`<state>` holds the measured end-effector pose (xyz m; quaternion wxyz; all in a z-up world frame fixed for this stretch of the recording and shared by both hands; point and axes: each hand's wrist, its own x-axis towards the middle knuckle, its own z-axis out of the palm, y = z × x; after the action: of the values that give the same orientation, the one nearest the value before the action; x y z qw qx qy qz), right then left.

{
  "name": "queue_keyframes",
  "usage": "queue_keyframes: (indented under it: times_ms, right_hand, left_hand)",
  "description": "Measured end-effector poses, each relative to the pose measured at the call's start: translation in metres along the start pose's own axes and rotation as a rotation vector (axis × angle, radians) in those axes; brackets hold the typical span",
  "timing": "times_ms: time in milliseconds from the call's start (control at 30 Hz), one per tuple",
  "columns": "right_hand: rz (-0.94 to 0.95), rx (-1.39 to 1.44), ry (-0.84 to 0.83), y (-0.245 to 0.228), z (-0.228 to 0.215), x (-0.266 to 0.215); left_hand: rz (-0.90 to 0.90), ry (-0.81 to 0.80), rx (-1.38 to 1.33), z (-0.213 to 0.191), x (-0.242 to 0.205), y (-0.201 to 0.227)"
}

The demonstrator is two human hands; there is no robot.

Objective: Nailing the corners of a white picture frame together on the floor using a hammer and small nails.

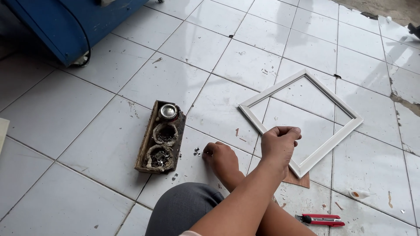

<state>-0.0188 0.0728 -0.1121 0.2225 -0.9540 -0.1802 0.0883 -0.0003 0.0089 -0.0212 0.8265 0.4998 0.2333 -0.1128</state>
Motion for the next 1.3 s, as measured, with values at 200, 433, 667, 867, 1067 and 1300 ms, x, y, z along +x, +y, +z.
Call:
queue_keyframes:
  times_ms: [200,433,667,867,1067,1300]
  right_hand:
    - [0.183,0.326,-0.008,-0.001,-0.016,-0.014]
    - [0.466,0.386,-0.015,0.098,-0.071,-0.063]
    - [0.691,0.760,0.040,0.163,-0.139,-0.119]
    - [0.701,0.823,0.154,0.193,-0.140,-0.129]
    - [0.539,0.611,0.212,0.201,-0.133,-0.112]
    - [0.314,0.479,0.236,0.218,-0.102,-0.096]
  left_hand:
    - [0.115,0.033,0.211,-0.002,0.014,-0.003]
    - [0.197,-0.127,0.733,-0.014,-0.010,0.000]
    - [0.477,-0.319,1.327,-0.016,-0.013,-0.027]
    - [0.473,-0.481,1.764,-0.015,-0.015,-0.054]
    - [0.463,-0.496,1.961,0.002,-0.018,-0.057]
    - [0.421,-0.524,2.028,0.014,-0.005,-0.067]
